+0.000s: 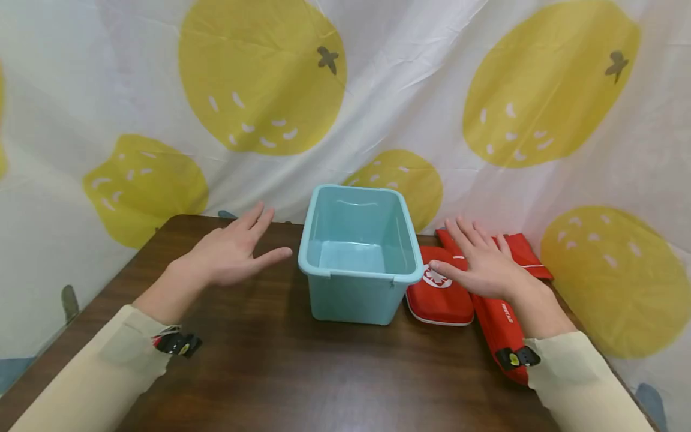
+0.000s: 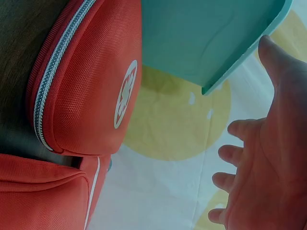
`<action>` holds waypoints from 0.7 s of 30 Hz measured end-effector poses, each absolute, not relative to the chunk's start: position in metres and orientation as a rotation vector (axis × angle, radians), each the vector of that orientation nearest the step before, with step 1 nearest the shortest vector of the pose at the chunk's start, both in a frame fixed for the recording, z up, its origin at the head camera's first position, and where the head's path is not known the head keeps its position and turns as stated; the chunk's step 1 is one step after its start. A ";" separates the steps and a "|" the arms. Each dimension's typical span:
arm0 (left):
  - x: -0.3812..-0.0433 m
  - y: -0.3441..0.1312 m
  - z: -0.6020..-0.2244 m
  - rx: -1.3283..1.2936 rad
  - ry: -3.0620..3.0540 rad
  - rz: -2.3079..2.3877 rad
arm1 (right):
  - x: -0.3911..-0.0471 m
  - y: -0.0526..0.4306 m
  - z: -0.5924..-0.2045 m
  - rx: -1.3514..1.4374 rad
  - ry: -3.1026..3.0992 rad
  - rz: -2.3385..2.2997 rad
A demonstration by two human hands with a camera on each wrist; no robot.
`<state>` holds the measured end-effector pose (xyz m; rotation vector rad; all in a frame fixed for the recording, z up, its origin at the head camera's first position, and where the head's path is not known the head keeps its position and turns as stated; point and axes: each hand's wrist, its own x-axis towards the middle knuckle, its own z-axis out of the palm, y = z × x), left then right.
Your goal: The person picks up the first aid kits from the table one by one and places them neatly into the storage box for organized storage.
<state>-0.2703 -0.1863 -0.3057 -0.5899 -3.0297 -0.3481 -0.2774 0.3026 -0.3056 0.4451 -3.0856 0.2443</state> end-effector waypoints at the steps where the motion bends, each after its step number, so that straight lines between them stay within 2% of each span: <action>1: -0.270 -0.185 -0.305 -0.593 -3.030 -0.355 | -0.277 0.303 -0.306 0.442 -3.087 0.244; 10: -0.266 -0.165 -0.302 -0.635 -3.015 -0.378 | -0.276 0.308 -0.312 0.420 -3.095 0.236; 21: -0.269 -0.117 -0.298 -0.666 -3.009 -0.449 | -0.276 0.310 -0.313 0.399 -3.109 0.231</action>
